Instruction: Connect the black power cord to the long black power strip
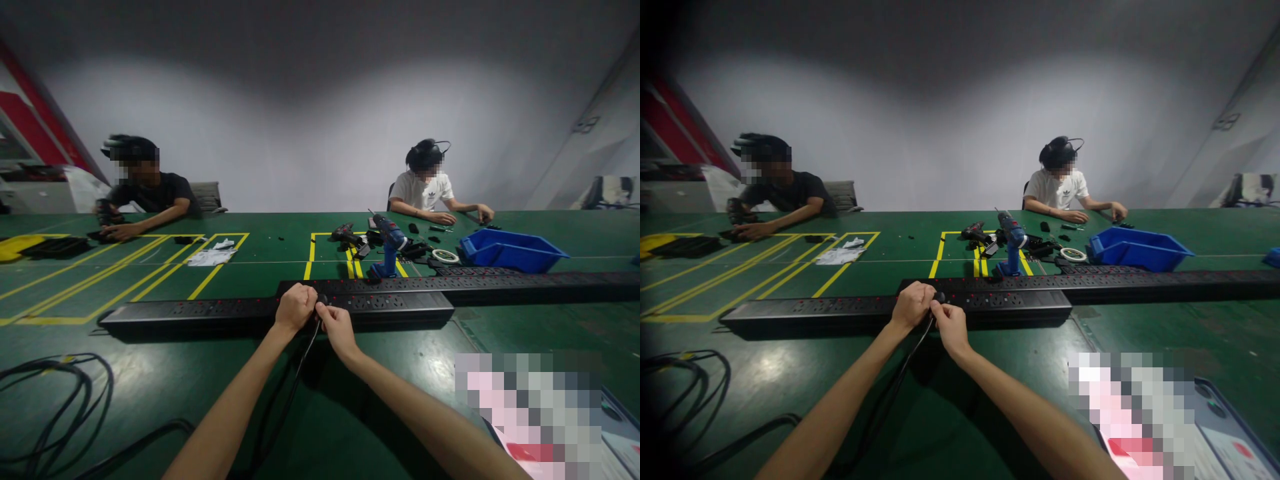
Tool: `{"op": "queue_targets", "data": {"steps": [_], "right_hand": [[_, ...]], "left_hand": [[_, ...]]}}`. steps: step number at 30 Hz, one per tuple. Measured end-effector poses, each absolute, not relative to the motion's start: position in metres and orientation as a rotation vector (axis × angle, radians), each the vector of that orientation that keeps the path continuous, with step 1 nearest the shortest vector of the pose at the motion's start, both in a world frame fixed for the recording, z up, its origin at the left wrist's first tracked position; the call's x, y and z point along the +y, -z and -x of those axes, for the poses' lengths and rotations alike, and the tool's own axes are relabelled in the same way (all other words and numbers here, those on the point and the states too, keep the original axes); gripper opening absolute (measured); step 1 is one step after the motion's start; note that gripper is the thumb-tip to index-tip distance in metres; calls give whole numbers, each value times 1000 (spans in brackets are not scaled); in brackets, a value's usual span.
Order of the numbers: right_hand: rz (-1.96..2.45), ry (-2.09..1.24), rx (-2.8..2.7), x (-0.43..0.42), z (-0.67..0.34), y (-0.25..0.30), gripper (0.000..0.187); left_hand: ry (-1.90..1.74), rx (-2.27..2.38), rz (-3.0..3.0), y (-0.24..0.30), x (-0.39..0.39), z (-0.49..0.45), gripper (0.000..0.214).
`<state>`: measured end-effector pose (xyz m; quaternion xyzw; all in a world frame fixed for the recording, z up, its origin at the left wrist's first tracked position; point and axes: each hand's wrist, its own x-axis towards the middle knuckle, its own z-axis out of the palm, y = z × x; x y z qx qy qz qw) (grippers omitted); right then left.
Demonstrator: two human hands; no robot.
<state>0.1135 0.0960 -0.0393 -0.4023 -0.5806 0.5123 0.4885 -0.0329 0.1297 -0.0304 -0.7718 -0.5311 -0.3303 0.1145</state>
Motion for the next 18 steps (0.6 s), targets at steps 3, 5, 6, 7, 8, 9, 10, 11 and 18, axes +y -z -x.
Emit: {"op": "queue_targets", "data": {"steps": [3, 5, 6, 7, 8, 9, 10, 11, 18], "right_hand": [[983, -1212, -1385, 92, -112, 43, 48], [986, -1210, -1380, 92, -111, 44, 48], [985, -1213, -1386, 93, -111, 45, 48], [982, -1218, -1393, 95, -111, 44, 48], [979, -1223, -1399, 96, -111, 44, 48], [977, -1229, -1403, 98, -111, 43, 49], [975, -1236, -1403, 99, -112, 42, 49], [973, -1242, -1401, 100, -112, 41, 49], [941, -1235, -1436, 102, -115, 39, 50]], "left_hand": [[986, -1553, 2253, 31, 131, 33, 42], [984, -1546, 2251, 32, 131, 33, 43], [982, -1539, 2253, 31, 131, 32, 43], [979, -1530, 2258, 31, 131, 32, 43], [979, -1521, 2261, 30, 131, 32, 43], [977, -1512, 2265, 30, 131, 32, 43], [976, -1505, 2265, 29, 130, 32, 43], [977, -1502, 2262, 29, 130, 32, 43], [990, -1533, 2264, 28, 129, 32, 43]]}}
